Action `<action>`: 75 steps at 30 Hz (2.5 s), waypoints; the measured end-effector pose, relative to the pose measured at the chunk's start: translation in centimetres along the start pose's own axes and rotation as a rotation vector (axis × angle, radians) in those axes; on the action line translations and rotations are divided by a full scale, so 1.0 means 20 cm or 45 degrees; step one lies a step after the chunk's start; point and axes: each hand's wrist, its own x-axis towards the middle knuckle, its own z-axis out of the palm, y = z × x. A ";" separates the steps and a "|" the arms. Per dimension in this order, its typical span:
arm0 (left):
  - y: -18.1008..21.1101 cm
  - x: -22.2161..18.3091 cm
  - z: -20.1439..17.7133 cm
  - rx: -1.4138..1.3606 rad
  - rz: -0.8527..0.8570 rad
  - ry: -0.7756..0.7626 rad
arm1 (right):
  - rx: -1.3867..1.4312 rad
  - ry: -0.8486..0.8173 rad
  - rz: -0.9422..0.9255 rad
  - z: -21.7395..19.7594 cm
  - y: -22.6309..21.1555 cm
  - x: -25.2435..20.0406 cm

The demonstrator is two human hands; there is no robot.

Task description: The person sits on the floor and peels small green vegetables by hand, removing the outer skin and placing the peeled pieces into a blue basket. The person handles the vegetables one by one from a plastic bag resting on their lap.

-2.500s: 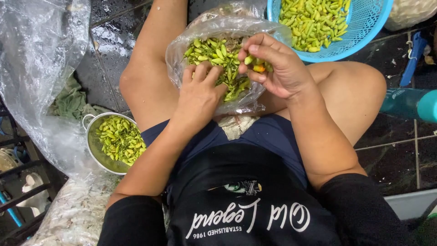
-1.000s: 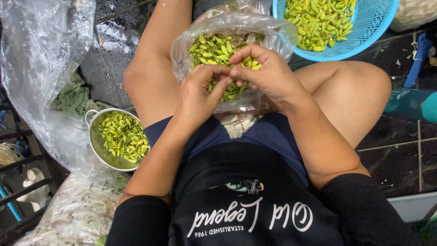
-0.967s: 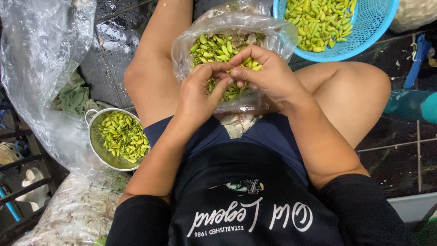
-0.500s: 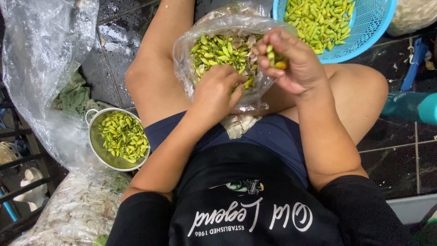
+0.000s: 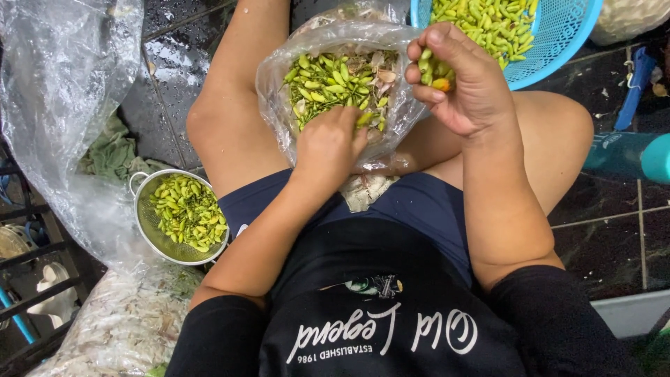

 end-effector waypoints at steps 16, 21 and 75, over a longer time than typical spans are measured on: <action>-0.11 0.05 -0.27 -0.908 -0.247 0.116 | -0.713 -0.072 -0.045 0.13 0.29 0.02; -0.14 0.03 -0.26 -1.096 -0.357 0.147 | -0.513 -0.010 -0.080 0.05 0.29 0.04; -0.06 0.01 -0.27 -1.277 -0.606 0.352 | -0.066 -0.050 0.165 0.03 0.41 0.10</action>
